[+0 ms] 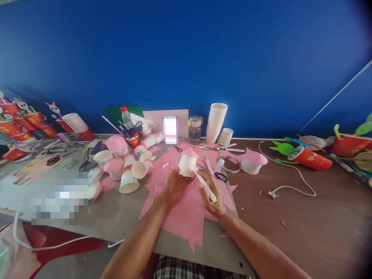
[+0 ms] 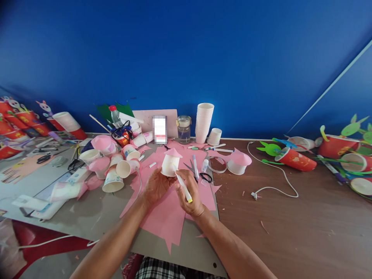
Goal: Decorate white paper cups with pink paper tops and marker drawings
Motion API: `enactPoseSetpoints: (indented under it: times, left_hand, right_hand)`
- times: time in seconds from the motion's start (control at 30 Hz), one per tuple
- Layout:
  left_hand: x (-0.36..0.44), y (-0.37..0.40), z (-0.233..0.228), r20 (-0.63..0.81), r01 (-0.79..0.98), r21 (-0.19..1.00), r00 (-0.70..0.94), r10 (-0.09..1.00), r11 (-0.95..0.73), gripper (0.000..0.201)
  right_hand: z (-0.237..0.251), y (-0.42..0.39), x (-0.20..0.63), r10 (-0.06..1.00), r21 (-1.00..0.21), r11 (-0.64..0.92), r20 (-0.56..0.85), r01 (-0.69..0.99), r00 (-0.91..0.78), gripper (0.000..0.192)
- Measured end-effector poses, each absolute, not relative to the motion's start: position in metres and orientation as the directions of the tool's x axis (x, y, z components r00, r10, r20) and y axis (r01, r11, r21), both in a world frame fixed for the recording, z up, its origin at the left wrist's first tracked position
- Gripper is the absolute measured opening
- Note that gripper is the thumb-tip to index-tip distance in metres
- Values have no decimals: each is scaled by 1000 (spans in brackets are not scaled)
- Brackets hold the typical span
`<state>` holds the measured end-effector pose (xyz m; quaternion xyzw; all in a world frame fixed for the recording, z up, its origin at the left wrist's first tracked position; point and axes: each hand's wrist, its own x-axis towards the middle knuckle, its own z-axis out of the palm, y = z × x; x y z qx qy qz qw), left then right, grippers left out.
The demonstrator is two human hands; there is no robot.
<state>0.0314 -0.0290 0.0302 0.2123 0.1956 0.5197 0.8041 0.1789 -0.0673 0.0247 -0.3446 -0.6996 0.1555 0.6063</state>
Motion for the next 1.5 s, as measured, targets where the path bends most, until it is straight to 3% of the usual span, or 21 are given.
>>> enactPoseSetpoints:
  times: [1.5]
  left_hand:
    - [30,-27,26,-92,-738,566,385,918,366,28]
  right_hand:
    - [27,-69,178,714,-684,675,700,275,-13,26]
